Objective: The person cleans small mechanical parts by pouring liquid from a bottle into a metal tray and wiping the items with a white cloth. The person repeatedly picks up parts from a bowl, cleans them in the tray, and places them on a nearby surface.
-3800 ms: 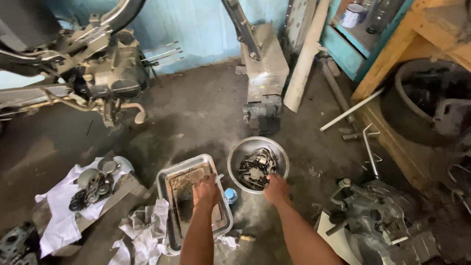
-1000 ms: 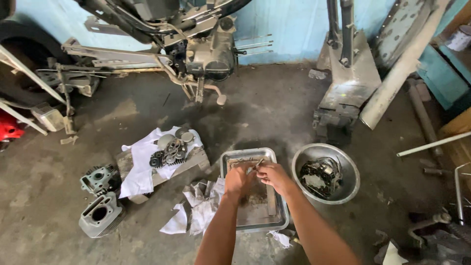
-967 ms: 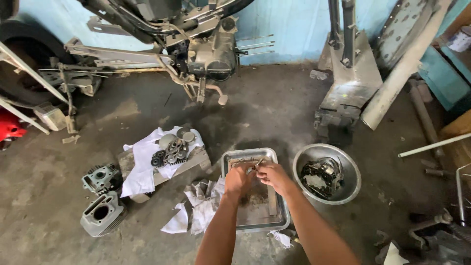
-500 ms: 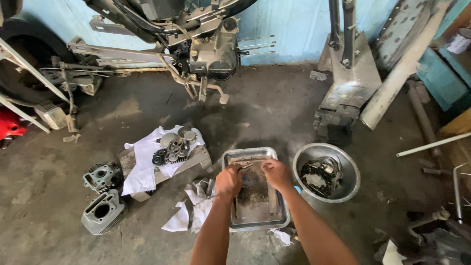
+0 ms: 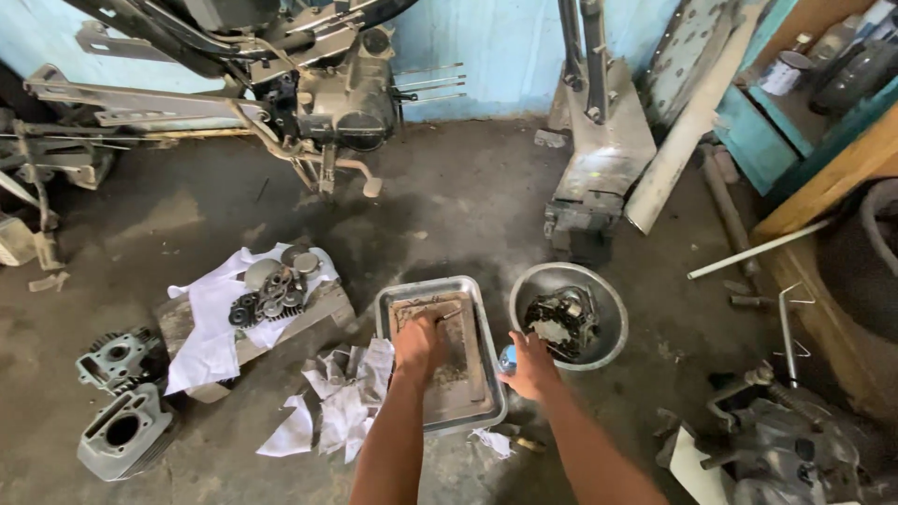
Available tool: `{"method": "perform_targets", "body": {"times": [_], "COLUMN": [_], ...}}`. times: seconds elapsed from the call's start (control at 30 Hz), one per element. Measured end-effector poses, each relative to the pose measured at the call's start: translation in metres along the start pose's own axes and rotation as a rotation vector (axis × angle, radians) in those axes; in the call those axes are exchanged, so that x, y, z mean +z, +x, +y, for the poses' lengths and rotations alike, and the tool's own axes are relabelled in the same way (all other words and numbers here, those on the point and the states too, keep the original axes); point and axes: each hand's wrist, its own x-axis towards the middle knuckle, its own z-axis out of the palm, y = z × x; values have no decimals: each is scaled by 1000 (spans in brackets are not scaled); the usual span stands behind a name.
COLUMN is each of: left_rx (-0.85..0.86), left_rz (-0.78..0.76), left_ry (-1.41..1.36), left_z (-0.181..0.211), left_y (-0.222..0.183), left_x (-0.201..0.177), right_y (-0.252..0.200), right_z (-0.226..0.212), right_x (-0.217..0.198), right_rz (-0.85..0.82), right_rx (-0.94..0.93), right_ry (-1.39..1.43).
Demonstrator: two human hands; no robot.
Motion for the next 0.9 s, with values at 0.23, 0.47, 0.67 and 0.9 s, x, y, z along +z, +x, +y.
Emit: {"method": "perform_targets", "body": {"times": [0.23, 0.47, 0.67, 0.9], "left_rx": [-446, -387, -705, -418], "left_rz": [-668, -473, -1206, -878], "left_ry": [-507, -615, -643, -365], "left_z": [16, -13, -42, -12], "left_y": [-3, -21, 36, -53], "left_x": [-5, -10, -44, 11], "right_y": [4, 5, 6, 26], "right_z": [31, 4, -51, -76], "right_x": [46, 24, -21, -11], "right_rz": [213, 346, 249, 182], "right_rx": [-53, -9, 158, -98], "right_ry": [195, 277, 403, -9]}}
